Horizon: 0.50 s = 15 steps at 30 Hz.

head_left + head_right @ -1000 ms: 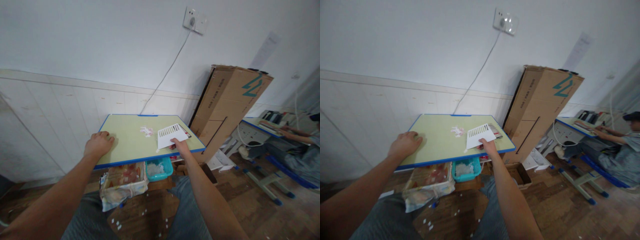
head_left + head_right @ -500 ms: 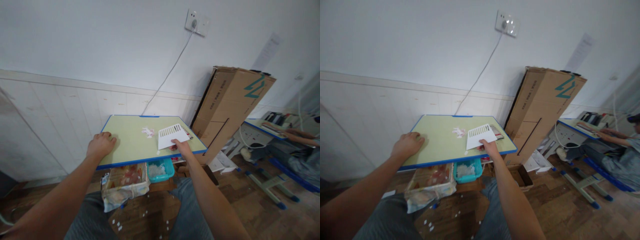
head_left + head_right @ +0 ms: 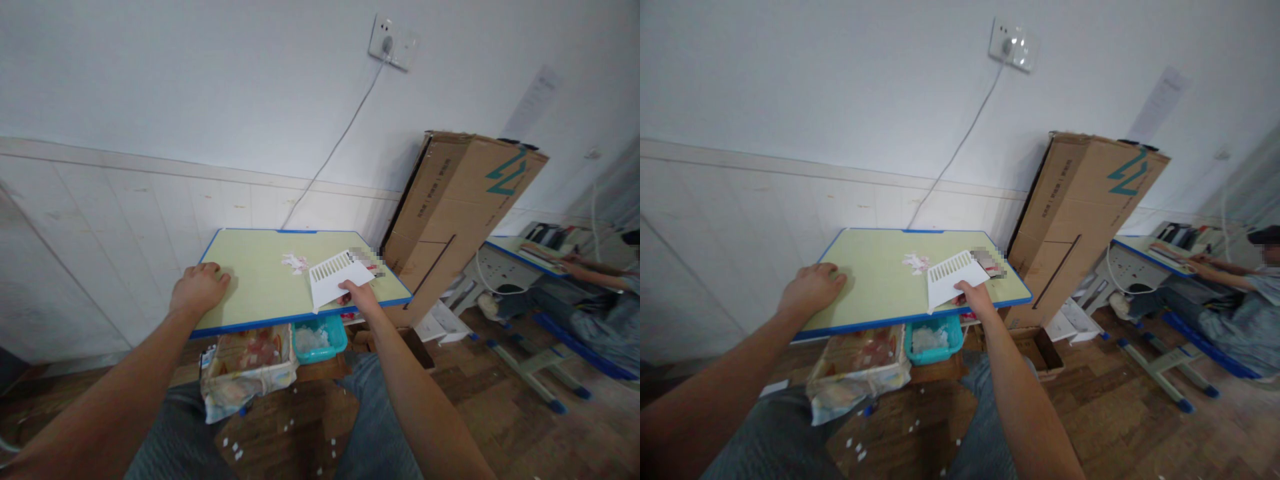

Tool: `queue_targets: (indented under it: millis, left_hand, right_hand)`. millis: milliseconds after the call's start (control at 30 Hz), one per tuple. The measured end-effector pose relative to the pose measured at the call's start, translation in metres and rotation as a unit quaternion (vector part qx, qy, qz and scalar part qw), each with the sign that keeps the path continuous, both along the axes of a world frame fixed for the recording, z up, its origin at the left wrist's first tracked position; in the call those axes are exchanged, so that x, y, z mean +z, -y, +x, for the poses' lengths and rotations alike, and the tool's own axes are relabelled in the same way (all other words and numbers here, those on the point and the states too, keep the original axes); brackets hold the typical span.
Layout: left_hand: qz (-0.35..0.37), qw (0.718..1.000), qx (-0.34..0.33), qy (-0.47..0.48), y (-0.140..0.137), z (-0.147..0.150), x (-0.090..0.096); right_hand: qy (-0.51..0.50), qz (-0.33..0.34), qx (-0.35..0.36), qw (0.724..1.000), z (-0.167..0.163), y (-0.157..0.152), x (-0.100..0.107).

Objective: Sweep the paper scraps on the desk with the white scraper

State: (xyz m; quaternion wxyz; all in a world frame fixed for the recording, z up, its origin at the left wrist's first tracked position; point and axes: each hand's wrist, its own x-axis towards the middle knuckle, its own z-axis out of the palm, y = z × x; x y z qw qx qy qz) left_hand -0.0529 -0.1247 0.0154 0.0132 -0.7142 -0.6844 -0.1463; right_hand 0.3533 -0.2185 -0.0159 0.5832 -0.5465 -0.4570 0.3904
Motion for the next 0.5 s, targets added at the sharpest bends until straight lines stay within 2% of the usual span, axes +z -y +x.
queue_targets:
  millis: [500]
  left_hand:
    - [0.003,1.000,0.001,0.009,-0.0022,-0.0005,-0.0032]
  right_hand:
    - [-0.010,0.009,0.001,1.000,-0.0004,0.0012,0.0022]
